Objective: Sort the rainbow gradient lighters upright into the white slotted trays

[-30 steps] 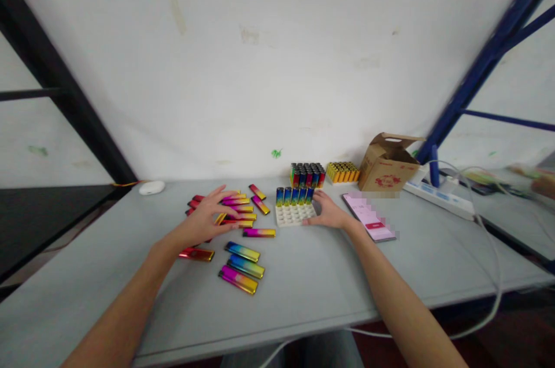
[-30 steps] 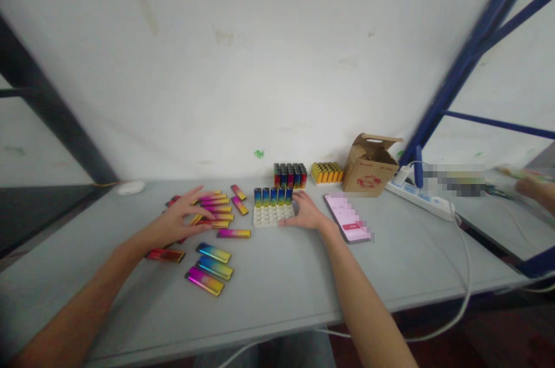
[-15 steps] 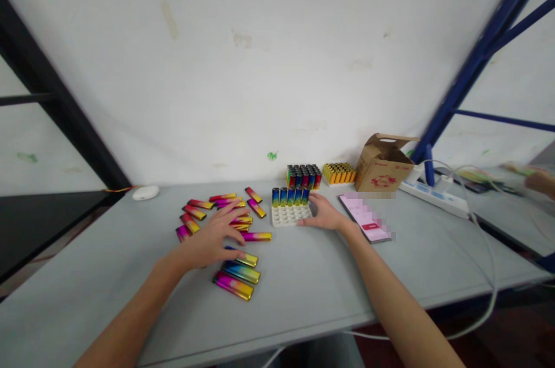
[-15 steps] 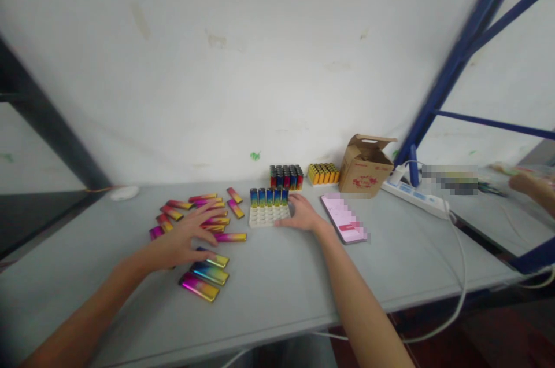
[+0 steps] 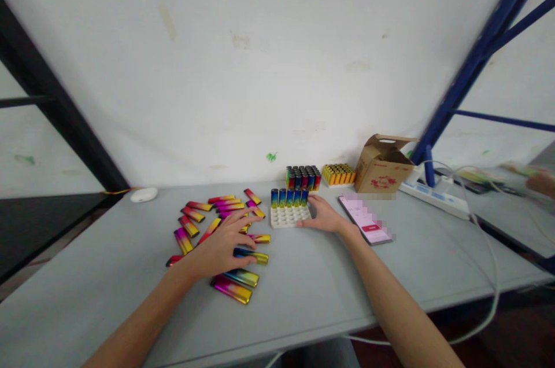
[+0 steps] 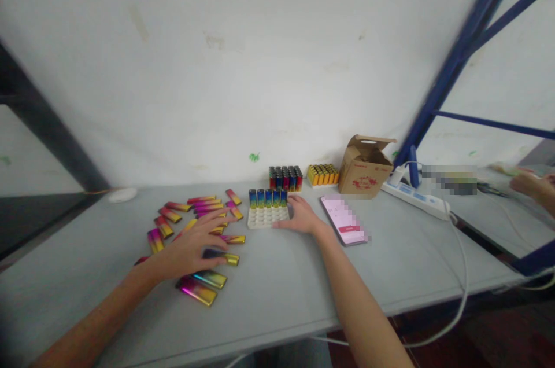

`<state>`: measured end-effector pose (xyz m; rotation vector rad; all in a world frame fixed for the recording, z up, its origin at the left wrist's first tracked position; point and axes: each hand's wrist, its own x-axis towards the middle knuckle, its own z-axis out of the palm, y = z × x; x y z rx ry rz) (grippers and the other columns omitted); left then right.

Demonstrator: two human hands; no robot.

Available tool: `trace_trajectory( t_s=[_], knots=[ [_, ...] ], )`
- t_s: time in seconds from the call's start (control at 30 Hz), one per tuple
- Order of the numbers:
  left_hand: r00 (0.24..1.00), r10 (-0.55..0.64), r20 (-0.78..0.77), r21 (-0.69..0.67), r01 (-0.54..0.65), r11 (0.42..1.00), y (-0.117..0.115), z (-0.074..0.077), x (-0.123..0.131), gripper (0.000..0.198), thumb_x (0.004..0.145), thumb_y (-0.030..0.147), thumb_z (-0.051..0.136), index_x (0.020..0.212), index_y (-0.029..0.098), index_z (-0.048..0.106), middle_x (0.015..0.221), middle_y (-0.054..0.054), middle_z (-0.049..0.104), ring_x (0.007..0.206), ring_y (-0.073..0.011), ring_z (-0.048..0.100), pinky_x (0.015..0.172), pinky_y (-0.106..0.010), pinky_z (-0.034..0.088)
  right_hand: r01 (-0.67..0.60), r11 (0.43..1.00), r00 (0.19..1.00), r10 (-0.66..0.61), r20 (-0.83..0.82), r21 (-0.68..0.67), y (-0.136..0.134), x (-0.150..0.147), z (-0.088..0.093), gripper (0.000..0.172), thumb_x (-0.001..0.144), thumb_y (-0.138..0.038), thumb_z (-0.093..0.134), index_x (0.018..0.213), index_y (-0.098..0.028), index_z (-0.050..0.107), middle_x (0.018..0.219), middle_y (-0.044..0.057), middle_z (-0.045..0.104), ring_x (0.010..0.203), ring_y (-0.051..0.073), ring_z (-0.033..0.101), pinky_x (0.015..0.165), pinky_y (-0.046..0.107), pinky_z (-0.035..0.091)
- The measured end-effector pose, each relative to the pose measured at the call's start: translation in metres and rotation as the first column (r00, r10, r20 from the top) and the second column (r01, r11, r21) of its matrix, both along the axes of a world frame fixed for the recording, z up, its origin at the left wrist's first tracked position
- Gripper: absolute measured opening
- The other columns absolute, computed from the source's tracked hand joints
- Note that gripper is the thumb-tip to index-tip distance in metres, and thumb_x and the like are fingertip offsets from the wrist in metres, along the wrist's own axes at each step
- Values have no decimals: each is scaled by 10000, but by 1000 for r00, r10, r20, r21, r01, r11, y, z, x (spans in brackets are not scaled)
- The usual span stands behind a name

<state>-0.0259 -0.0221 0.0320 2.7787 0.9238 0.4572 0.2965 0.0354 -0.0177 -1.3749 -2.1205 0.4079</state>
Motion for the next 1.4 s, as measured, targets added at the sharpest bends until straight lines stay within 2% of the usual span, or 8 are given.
trace_trajectory(
  t_s=[0.2,0.37,0.53,0.63,0.73,0.87,1.2,1.4],
  knots=[
    [1000,-20,19,15,20,1000,4,-2,-1,151,788,315,688,903,253,763,1379,-78,547,1341,-324,391,1104,-499,320,-30,999,999,31,40,-23,-1,1,4,908,601,-621,757,1302,-87,539,1373,221,509,1270,377,472,1090,498,345],
    [913,158,376,-25,-161,987,21,-7,-12,261,864,403,583,971,220,735,1116,-92,701,1094,-257,615,1001,-421,464,-42,999,996,41,-75,-14,-3,3,6,895,638,-592,748,1349,-116,487,1341,199,545,1223,358,522,1051,487,396],
    [651,418,634,-278,-312,908,27,-2,-4,421,860,510,559,1068,163,675,892,-96,736,785,-239,698,735,-365,571,176,976,940,-128,-316,131,-4,-3,16,630,868,-536,517,1332,-111,479,1345,205,534,1176,305,553,981,464,447],
    [671,348,655,-178,-311,934,31,3,15,322,808,452,654,974,182,716,886,-83,734,776,-224,686,738,-339,551,331,910,861,-182,-475,251,-11,-14,29,427,915,-475,452,1130,-141,608,1096,148,666,942,249,628,807,385,508],
    [738,208,642,-11,-262,965,36,7,36,208,754,364,722,887,205,741,851,-71,728,788,-216,666,763,-331,521,173,961,890,-58,-452,218,-23,-28,39,363,939,-443,432,926,-171,673,800,66,693,725,188,628,659,298,484],
    [748,165,642,30,-240,970,38,3,54,177,715,286,752,869,202,733,824,-63,715,763,-204,651,738,-315,506,-50,989,902,105,-418,140,-35,-46,40,331,926,-420,485,1060,-176,665,847,47,699,713,158,616,603,255,453],
    [558,382,737,-431,-47,901,25,-14,67,313,631,350,804,855,161,694,783,-51,713,711,-196,649,697,-313,521,-214,977,859,191,-476,5,-37,-62,35,249,840,-392,617,904,-159,673,859,43,692,705,139,584,609,244,449],
    [424,455,783,-535,88,840,23,-15,76,314,765,455,690,858,155,689,929,-81,715,885,-210,641,863,-337,481,-226,974,861,183,-474,-33,-37,-64,32,258,817,-413,649,845,-157,637,765,12,650,631,112,539,579,227,424]
  ],
)
